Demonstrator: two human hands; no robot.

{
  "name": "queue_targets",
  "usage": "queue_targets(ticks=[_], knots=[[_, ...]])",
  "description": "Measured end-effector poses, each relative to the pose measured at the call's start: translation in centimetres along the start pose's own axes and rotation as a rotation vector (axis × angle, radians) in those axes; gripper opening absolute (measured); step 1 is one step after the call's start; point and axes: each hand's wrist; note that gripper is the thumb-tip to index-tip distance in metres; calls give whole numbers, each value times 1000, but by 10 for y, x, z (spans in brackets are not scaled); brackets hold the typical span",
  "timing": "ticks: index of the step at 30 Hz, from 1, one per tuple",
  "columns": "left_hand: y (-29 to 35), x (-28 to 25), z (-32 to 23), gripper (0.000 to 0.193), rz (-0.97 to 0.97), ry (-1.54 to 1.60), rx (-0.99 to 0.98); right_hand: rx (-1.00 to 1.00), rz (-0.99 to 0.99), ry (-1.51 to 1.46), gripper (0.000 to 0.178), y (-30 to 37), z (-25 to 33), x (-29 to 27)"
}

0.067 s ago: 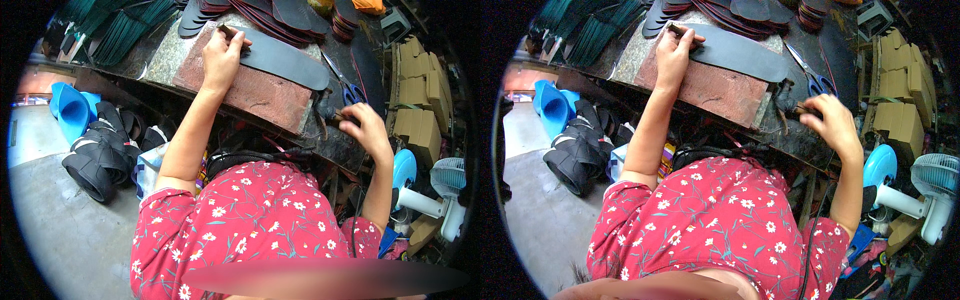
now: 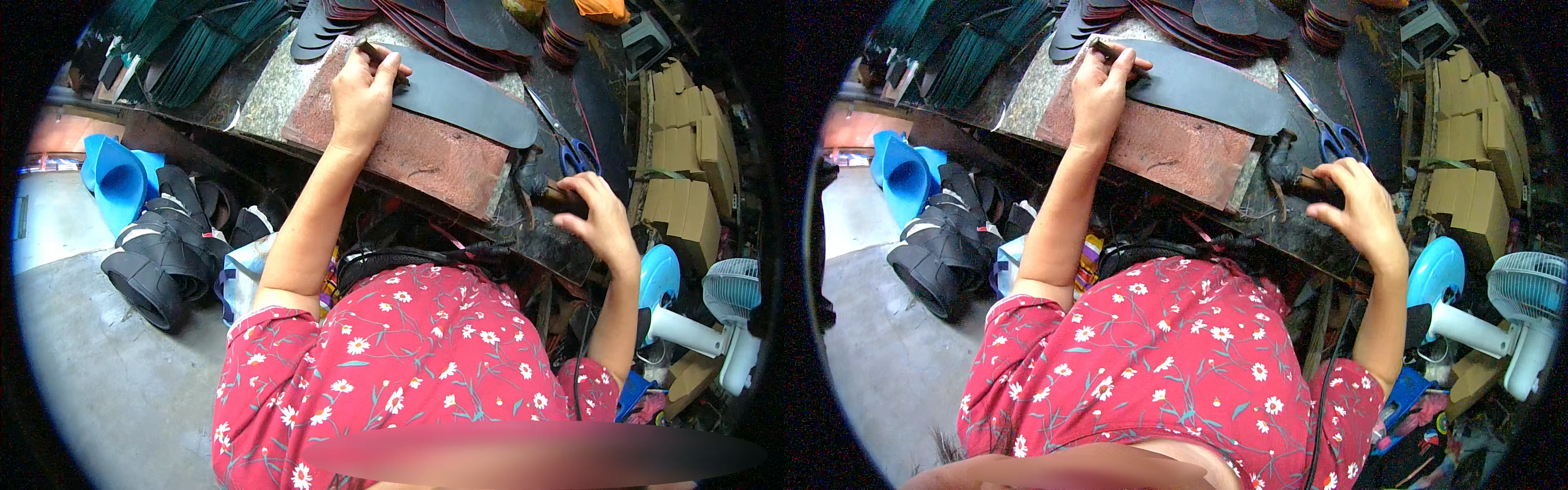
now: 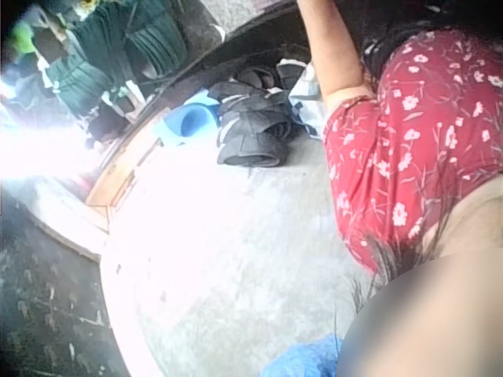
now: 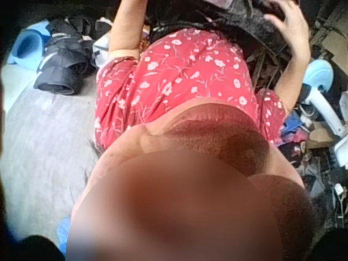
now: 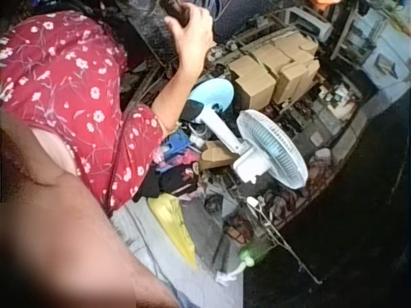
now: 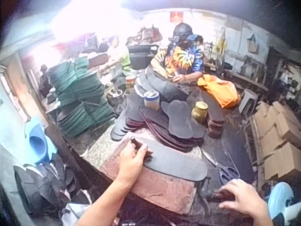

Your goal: The person uses a hammer to drive small metal pins into a black rubber sole placed on a wooden block. They repeatedly strike the pins along the edge of the sole to secure a strap, then flip the sole over to continue hammering on the other side.

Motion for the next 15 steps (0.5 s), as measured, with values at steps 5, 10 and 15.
queue_targets(ticks=[5, 10, 15], knots=[[-1, -1, -7, 14, -26, -107, -8, 12, -296, 128, 45, 16, -21, 33], [-3, -3, -22, 12, -123, 105, -22, 31, -301, -183, 30, 24, -52, 25], [-20, -4, -27, 13, 83, 435, -126, 264, -254, -769, 37, 7, -51, 9]])
Point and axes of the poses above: each hand's wrist, its own y-axis away from the middle knuckle, its own x-axis out of the palm, z = x × y, and after that the axes turned 7 degrees about x, right-handed
